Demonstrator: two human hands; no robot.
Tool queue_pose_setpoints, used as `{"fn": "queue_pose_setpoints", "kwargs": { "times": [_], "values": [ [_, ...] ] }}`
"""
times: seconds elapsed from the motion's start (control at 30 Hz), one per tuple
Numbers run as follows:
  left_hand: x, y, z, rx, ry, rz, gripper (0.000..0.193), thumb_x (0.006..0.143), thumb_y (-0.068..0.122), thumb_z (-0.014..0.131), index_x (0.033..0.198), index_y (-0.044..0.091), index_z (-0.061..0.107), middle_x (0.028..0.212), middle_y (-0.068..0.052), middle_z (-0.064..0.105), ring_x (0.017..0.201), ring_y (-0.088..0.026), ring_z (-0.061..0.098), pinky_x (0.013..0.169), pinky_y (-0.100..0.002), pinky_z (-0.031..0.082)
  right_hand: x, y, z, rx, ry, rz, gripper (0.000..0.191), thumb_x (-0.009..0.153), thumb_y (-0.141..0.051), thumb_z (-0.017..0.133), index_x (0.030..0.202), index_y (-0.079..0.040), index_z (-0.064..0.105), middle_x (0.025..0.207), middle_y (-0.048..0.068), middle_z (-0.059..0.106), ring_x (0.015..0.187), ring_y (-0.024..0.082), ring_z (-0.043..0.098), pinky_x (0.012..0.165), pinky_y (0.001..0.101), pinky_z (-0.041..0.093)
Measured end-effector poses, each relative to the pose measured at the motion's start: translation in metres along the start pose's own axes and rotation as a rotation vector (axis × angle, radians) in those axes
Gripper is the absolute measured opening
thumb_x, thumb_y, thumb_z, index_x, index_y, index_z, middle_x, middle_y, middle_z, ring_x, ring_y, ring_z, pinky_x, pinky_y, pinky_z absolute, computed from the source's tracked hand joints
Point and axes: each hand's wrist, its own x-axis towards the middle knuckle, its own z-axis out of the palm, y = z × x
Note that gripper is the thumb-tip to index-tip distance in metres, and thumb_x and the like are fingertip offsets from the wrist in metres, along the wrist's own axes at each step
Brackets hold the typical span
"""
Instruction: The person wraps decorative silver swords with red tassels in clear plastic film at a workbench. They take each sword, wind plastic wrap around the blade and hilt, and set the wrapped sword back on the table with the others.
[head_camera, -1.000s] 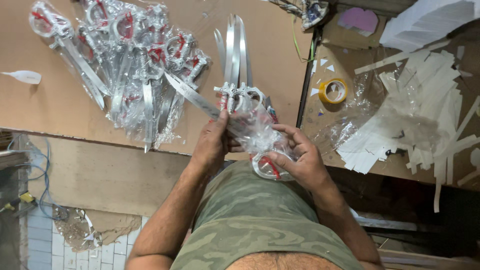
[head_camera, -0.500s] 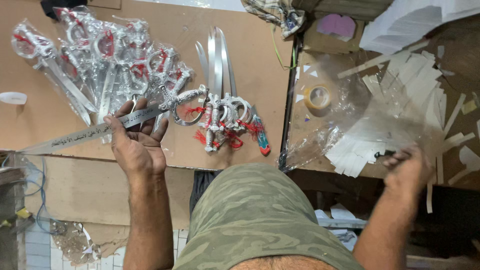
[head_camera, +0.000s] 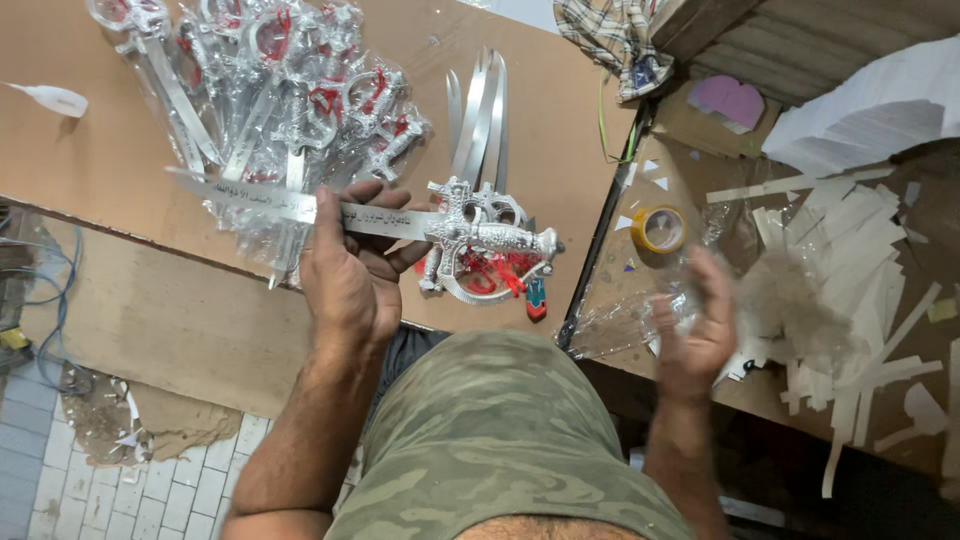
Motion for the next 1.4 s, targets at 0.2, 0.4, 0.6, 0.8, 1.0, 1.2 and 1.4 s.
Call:
{"fn": "queue_pose_setpoints", "kwargs": {
  "times": [0.2,0.4,0.6,0.8,1.0,1.2,1.4],
  "values": [
    [-0.014,-0.006,0.022,0.042,-0.050,-0.033,0.052,0.108,0.045,0.042,0.122,-0.002,0.056,0.109,-0.021,0.068,0.099,-0.033,0.074,0.076,-0.045,0.065,-0.001,-0.065,0.069,0.718,-0.797,0.173,0.077,0.081,-0.015,0.091,0.144,0.005,0.052,0.136,0.016,0.062,0.129,0.026,0.060,0.116,0.0437,0.046],
    [-0.021,-0.003,0.005,0.025,0.007,-0.029,0.047,0.108,0.043,0.043,0.117,0.000,0.058,0.099,-0.020,0.070,0.087,-0.029,0.074,0.070,-0.046,0.066,-0.011,-0.045,0.076,0.955,-0.796,0.531,0.030,0.091,0.002,0.081,0.117,0.009,0.067,0.094,0.018,0.073,0.083,0.026,0.075,0.074,0.0394,0.063],
    [-0.018,-0.006,-0.012,0.008,0.102,0.017,0.043,0.108,0.042,0.044,0.113,0.001,0.058,0.090,-0.015,0.068,0.081,-0.026,0.074,0.066,-0.044,0.066,-0.021,-0.045,0.086,1.009,-0.708,0.659,0.032,0.086,0.004,0.080,0.115,0.006,0.066,0.092,0.013,0.070,0.077,0.022,0.072,0.066,0.0362,0.060],
    [-0.014,-0.011,-0.021,-0.035,0.120,0.039,0.042,0.109,0.042,0.046,0.115,0.002,0.058,0.091,-0.013,0.068,0.079,-0.023,0.071,0.065,-0.040,0.062,-0.025,-0.055,0.089,0.973,-0.598,0.645,0.028,0.096,-0.004,0.077,0.120,0.006,0.067,0.087,0.011,0.068,0.071,0.018,0.066,0.063,0.0349,0.057],
    [-0.013,-0.022,-0.018,-0.087,0.143,0.010,0.042,0.109,0.043,0.052,0.119,0.004,0.060,0.092,-0.008,0.069,0.083,-0.020,0.068,0.066,-0.037,0.058,-0.033,-0.054,0.092,0.919,-0.555,0.646,0.032,0.093,-0.012,0.074,0.120,0.003,0.066,0.098,0.012,0.073,0.068,0.016,0.065,0.060,0.0342,0.058],
    [-0.032,-0.039,0.004,-0.159,-0.041,-0.174,0.034,0.104,0.036,0.051,0.123,0.008,0.057,0.108,-0.008,0.069,0.097,-0.021,0.071,0.079,-0.041,0.066,-0.031,-0.068,0.093,0.739,-0.660,0.531,0.031,0.101,-0.009,0.068,0.126,0.009,0.069,0.093,0.016,0.073,0.073,0.019,0.069,0.070,0.0338,0.061],
    [-0.027,-0.023,-0.004,-0.161,0.032,-0.173,0.033,0.107,0.033,0.041,0.120,0.007,0.054,0.110,-0.010,0.066,0.085,-0.020,0.073,0.056,-0.032,0.065,-0.024,-0.093,0.094,0.434,-0.761,0.378,0.026,0.101,-0.006,0.060,0.122,0.008,0.067,0.100,0.017,0.077,0.074,0.018,0.073,0.069,0.0309,0.062]
  ]
}}
